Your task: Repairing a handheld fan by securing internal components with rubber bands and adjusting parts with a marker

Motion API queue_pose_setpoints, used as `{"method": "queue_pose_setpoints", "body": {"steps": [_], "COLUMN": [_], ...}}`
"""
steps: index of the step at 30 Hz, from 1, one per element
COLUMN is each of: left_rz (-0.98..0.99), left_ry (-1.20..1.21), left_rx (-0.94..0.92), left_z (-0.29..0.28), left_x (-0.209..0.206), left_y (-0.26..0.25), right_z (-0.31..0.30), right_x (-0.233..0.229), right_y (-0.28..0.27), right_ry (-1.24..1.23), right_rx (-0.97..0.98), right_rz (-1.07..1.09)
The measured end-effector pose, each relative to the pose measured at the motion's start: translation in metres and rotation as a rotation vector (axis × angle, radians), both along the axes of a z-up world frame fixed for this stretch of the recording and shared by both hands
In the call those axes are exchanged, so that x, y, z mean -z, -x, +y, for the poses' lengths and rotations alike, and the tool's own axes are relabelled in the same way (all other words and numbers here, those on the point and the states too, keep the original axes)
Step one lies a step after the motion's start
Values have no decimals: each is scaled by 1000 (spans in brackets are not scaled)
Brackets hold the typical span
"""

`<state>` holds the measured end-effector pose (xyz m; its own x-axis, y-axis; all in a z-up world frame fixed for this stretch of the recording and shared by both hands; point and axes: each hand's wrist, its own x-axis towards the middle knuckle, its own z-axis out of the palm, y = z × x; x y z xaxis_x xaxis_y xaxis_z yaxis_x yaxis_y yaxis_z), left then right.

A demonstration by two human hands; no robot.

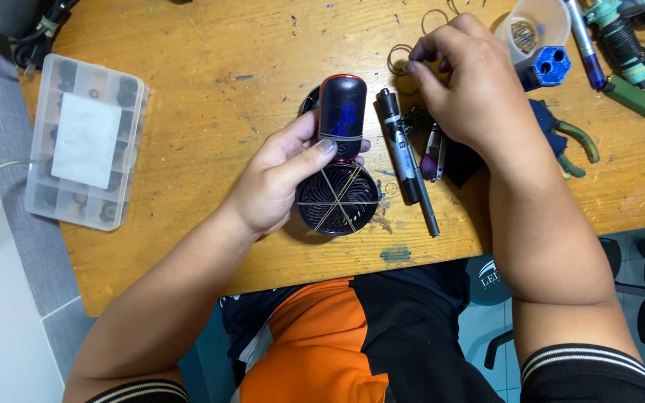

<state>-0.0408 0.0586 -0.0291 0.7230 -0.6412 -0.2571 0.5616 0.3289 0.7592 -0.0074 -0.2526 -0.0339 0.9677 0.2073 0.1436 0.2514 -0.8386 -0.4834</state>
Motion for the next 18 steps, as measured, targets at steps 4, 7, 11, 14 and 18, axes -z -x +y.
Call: {"method": "queue_pose_setpoints", "body": {"steps": [4, 7, 11, 14, 18], "left_rz": [144, 165, 148, 139, 12], "left_ry": [103, 136, 108, 78, 20], "left_rx": [-22, -52, -84, -102, -67], "left_z": [-1, -2, -4, -6, -5], "left_x": [2, 6, 0, -2, 4], "left_y": [1, 2, 2, 4, 3], "right_z": [1, 4, 16, 29, 43], "right_x": [-2, -8, -24, -32, -22], "right_y": [3, 6, 15, 22, 36], "right_ry": [4, 36, 54, -181, -759], "right_rx": [-23, -33, -53, -121, -340], "right_rz": [5, 14, -141, -182, 291]}}
